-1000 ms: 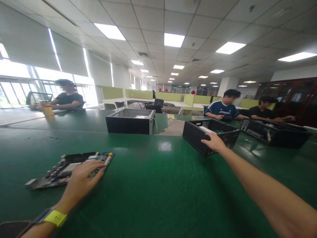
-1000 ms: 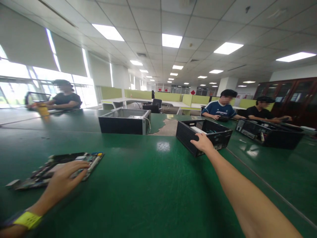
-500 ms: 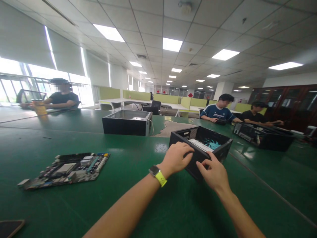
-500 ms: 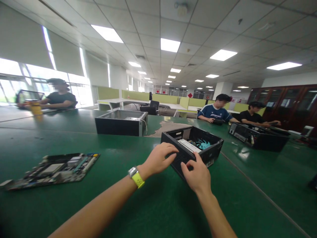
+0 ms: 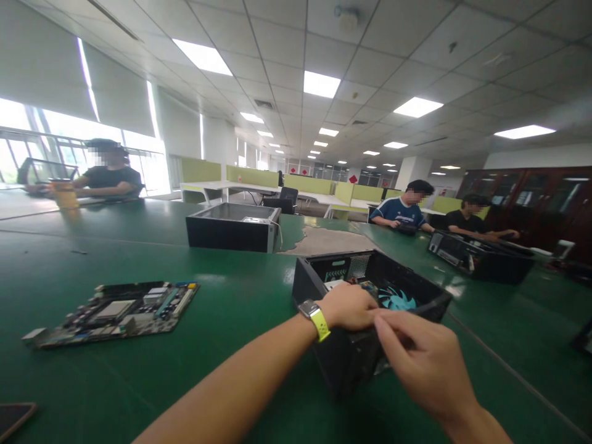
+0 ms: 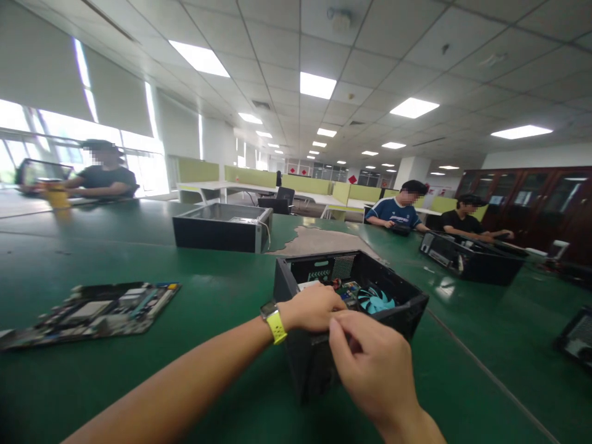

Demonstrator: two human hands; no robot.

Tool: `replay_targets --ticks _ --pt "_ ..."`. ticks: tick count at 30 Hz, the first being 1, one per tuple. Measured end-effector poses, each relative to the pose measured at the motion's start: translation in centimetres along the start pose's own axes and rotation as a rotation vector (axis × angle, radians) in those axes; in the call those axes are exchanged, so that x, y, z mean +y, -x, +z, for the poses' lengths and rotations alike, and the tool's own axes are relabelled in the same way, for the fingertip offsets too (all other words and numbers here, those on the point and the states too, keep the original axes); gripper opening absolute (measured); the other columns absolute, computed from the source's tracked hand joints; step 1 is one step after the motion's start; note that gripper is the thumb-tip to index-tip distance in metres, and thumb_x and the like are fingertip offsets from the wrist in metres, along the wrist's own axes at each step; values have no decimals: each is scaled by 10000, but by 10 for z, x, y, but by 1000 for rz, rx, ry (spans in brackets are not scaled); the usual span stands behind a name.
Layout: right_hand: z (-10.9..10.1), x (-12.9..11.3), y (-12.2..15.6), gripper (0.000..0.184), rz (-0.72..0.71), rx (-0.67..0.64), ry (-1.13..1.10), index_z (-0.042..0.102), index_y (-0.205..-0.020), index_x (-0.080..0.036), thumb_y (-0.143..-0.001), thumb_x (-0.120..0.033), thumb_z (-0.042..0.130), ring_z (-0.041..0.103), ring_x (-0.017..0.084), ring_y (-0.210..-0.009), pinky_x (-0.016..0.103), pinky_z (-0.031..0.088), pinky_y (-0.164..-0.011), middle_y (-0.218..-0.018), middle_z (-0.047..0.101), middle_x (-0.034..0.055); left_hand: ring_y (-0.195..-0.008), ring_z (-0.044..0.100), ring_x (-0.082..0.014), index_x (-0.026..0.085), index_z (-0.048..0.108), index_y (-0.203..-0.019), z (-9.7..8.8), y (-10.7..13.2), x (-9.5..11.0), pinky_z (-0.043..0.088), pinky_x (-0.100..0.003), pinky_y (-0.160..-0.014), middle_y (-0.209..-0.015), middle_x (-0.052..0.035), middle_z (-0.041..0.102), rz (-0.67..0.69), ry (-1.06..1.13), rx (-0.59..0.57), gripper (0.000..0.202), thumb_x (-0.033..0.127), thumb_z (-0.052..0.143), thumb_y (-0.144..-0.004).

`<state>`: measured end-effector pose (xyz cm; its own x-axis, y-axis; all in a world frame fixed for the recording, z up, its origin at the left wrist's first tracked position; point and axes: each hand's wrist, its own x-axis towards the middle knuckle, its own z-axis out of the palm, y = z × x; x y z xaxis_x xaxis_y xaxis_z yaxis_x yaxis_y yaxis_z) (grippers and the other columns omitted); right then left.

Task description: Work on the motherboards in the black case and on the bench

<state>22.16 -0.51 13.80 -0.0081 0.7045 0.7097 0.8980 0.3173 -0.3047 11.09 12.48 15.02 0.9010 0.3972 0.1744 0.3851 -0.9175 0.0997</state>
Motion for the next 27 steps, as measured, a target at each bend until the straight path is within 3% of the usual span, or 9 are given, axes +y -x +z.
replay_targets --ticks 2,5,10,13,16,19,21,23,27 --pt "-13 -4 -19 317 -11 35 -3 664 -688 -214 -867 -416 498 553 131 -559 244 366 -568 -639 649 6 -696 619 -161 218 695 -770 -5 29 0 355 -291 -685 -744 -20 710 34 4 33 535 550 304 -924" --pt "-17 -7 -50 384 -48 -91 75 625 -596 -210 -863 -446 482 524 131 -541 253 323 -539 -563 612 -4 -730 609 -134 231 690 -788 -19 82 6 323 -310 -803 -751 22 715 85 66 6 381 489 438 -911" --pt "17 -6 -82 337 -96 -587 175 709 -722 -234 -850 -425 464 610 156 -645 240 364 -555 -711 699 18 -893 599 -126 248 677 -834 -44 168 26 298 -290 -879 -852 46 719 34 206 -75 160 373 579 -859" --pt "49 -5 -82 277 -241 -925 338 737 -818 -253 -760 -463 565 661 210 -744 261 423 -589 -796 722 42 -793 605 -125 254 663 -721 -54 188 32 322 -304 -874 -752 53 712 -35 155 -140 221 410 576 -850" --pt "83 -3 -73 280 -322 -1082 507 739 -875 -219 -673 -399 663 682 263 -822 307 488 -655 -883 728 94 -643 598 -140 270 664 -666 -59 167 29 391 -310 -769 -650 36 694 -57 13 -166 305 455 521 -862" --pt "111 1 -62 283 -305 -1102 588 736 -869 -171 -592 -228 726 682 308 -874 365 516 -735 -931 723 145 -657 627 -200 247 707 -729 -53 118 23 426 -326 -646 -712 -37 715 -57 -213 -219 192 331 555 -811" --pt "122 5 -58 330 -297 -1118 587 731 -879 -190 -550 -159 748 673 309 -929 368 515 -787 -979 722 130 -727 648 -244 206 724 -793 -43 82 19 448 -338 -635 -827 -94 729 -130 -337 -336 134 251 619 -725" --pt "128 11 -57 388 -301 -1130 575 719 -929 -231 -554 -141 753 653 291 -1001 353 506 -833 -1057 710 94 -800 655 -266 205 724 -836 -28 53 16 476 -343 -667 -922 -99 729 -233 -373 -478 198 221 681 -644" --pt "130 18 -59 467 -307 -1164 586 688 -1047 -189 -585 -178 757 652 310 -998 389 519 -823 -1080 696 133 -792 660 -288 209 718 -684 8 29 7 504 -385 -716 -806 -68 731 -340 -361 -650 136 222 751 -553"
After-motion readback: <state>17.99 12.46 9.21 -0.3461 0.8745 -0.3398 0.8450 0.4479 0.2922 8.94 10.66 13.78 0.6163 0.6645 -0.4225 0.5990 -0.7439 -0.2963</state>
